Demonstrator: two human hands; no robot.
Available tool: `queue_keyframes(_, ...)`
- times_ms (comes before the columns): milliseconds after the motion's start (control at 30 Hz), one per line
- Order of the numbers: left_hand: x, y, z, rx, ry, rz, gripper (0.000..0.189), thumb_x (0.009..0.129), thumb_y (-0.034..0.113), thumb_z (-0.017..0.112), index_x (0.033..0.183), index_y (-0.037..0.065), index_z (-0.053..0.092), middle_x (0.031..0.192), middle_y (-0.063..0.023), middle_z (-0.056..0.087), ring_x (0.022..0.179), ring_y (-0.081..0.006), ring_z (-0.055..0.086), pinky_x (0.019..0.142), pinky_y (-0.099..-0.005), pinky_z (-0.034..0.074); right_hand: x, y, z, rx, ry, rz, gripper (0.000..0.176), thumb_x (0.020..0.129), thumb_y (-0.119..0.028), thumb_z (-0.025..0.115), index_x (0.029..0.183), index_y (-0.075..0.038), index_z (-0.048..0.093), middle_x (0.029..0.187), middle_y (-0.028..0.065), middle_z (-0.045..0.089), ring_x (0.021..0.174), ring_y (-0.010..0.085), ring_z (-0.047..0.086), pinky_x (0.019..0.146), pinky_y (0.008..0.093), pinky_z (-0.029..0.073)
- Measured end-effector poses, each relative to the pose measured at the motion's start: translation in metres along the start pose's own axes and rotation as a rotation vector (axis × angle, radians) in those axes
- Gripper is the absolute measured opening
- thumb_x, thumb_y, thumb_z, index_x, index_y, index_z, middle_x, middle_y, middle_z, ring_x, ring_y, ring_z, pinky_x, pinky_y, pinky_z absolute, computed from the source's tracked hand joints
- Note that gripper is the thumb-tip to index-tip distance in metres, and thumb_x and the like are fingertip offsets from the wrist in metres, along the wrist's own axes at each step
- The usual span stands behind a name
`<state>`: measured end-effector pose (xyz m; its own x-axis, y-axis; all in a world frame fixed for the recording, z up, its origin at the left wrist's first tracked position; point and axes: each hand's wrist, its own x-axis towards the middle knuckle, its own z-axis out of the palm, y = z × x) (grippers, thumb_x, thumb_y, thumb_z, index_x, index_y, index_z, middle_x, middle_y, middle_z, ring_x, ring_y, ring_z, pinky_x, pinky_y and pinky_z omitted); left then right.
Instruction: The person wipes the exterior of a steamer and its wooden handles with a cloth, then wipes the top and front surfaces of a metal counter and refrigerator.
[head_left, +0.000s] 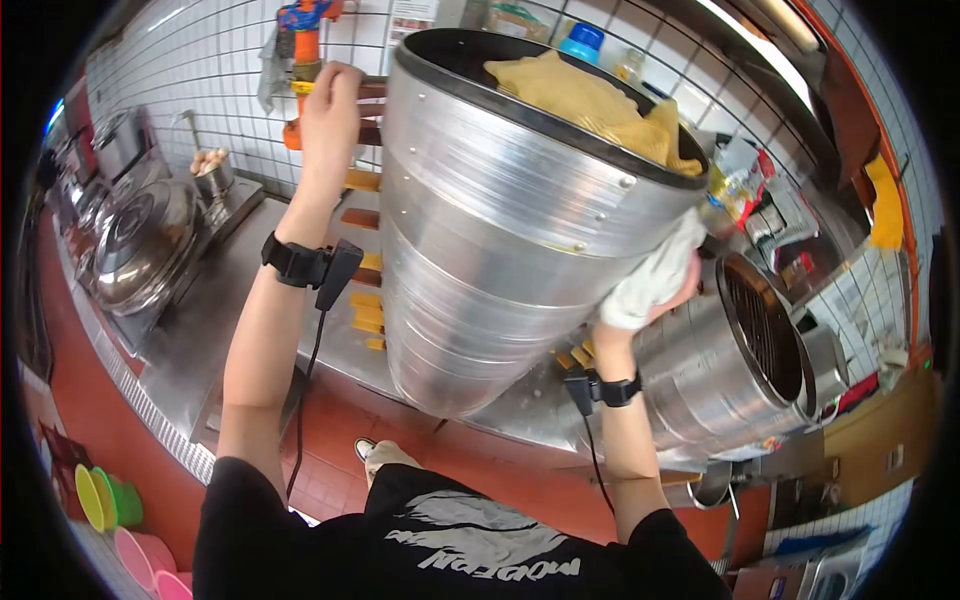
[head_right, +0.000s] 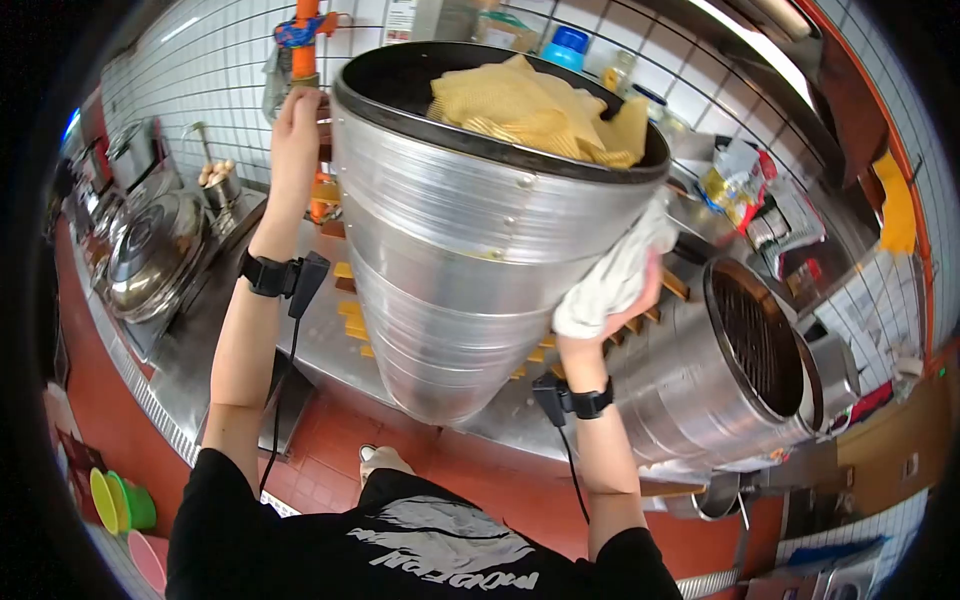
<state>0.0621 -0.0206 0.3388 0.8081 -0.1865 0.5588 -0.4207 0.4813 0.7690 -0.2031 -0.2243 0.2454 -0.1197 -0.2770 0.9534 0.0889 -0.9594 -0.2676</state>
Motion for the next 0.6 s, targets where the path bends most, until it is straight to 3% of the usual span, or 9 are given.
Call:
queue_keyframes(67,0.004,-0.005,-0.002,-0.003,-0.004,-0.001,0.022,0.094,0.021,0.044,0.099,0.003,0.055,0.083,-0.0120,0.067,0.064,-0.0168,0.064,0.055,-0.0272,0.050,-0.043,0.017,-0.006,-0.037,-0.006,0.046,0.065,0.088,-0.018,0.062,0.139,-0.001,0.026,0.143,0.0185,0.032,0.133,0.0339,0.034,0.113,0.0456,0.023)
queue_keyframes(167,0.021,-0.026,-0.012,0.198,-0.003,0.207,0.024,0.095,0.023,0.043,0.099,0.002,0.055,0.078,-0.0126,0.066,0.061,-0.0171,0.063,0.055,-0.0280,0.049,-0.056,0.005,-0.008,0.025,-0.041,-0.011,0.057,0.090,-0.014,0.058,0.138,-0.003,0.028,0.143,0.0217,0.032,0.134,0.0369,0.033,0.112,0.0495,0.025)
queue_keyframes(233,0.004,-0.006,-0.002,0.038,-0.021,0.043,0.025,0.095,0.024,0.042,0.098,0.002,0.054,0.075,-0.0129,0.065,0.061,-0.0172,0.063,0.057,-0.0289,0.050,-0.035,-0.001,-0.005,-0.009,-0.037,-0.104,0.054,0.091,-0.013,0.057,0.137,-0.004,0.031,0.144,0.0231,0.033,0.133,0.0375,0.034,0.110,0.0496,0.028)
queue_keyframes(367,0.003,-0.006,-0.003,0.067,-0.023,0.038,0.026,0.095,0.025,0.041,0.098,0.002,0.054,0.072,-0.0127,0.065,0.061,-0.0171,0.063,0.058,-0.0288,0.050,0.061,-0.041,0.009,-0.031,0.010,-0.299,0.051,0.086,-0.018,0.063,0.131,-0.003,0.044,0.139,0.0202,0.043,0.127,0.0352,0.041,0.107,0.0444,0.031)
queue_keyframes(400,-0.001,-0.004,-0.002,0.053,-0.030,0.007,0.026,0.097,0.025,0.040,0.100,0.004,0.054,0.074,-0.0081,0.063,0.062,-0.0135,0.060,0.058,-0.0260,0.047,0.076,-0.050,0.013,0.063,0.016,-0.287,0.055,0.082,-0.018,0.066,0.131,-0.003,0.046,0.138,0.0192,0.044,0.126,0.0341,0.042,0.107,0.0427,0.031)
queue_keyframes(433,-0.001,-0.001,-0.001,0.038,-0.030,-0.019,0.025,0.098,0.026,0.039,0.103,0.006,0.053,0.077,-0.0034,0.061,0.064,-0.0099,0.057,0.058,-0.0232,0.045,0.086,-0.062,0.015,0.056,0.012,-0.315,0.057,0.080,-0.019,0.069,0.130,-0.003,0.046,0.137,0.0197,0.044,0.125,0.0351,0.042,0.107,0.0435,0.031)
queue_keyframes(533,0.001,-0.003,-0.006,0.066,-0.060,0.005,0.026,0.099,0.028,0.040,0.103,0.006,0.053,0.076,-0.0041,0.061,0.063,-0.0114,0.057,0.058,-0.0243,0.046,0.082,-0.092,0.013,-0.133,-0.063,-0.479,0.066,0.073,-0.020,0.075,0.131,-0.003,0.048,0.136,0.0218,0.044,0.124,0.0383,0.042,0.105,0.0461,0.031)
queue_keyframes(567,0.004,-0.006,-0.008,0.056,-0.089,-0.012,0.028,0.099,0.030,0.040,0.104,0.005,0.053,0.075,-0.0047,0.060,0.062,-0.0124,0.058,0.058,-0.0252,0.046,0.068,-0.091,0.018,-0.015,-0.056,-0.530,0.063,0.070,-0.022,0.075,0.128,-0.009,0.053,0.137,0.0235,0.043,0.125,0.0389,0.042,0.102,0.0471,0.034)
queue_keyframes(600,0.002,-0.002,-0.008,0.051,-0.096,-0.023,0.028,0.099,0.029,0.040,0.105,0.005,0.052,0.073,-0.0055,0.059,0.062,-0.0130,0.058,0.057,-0.0253,0.046,0.050,-0.099,0.006,-0.078,-0.233,-0.521,0.058,0.069,-0.021,0.074,0.124,-0.017,0.059,0.138,0.0228,0.045,0.122,0.0363,0.046,0.102,0.0470,0.035)
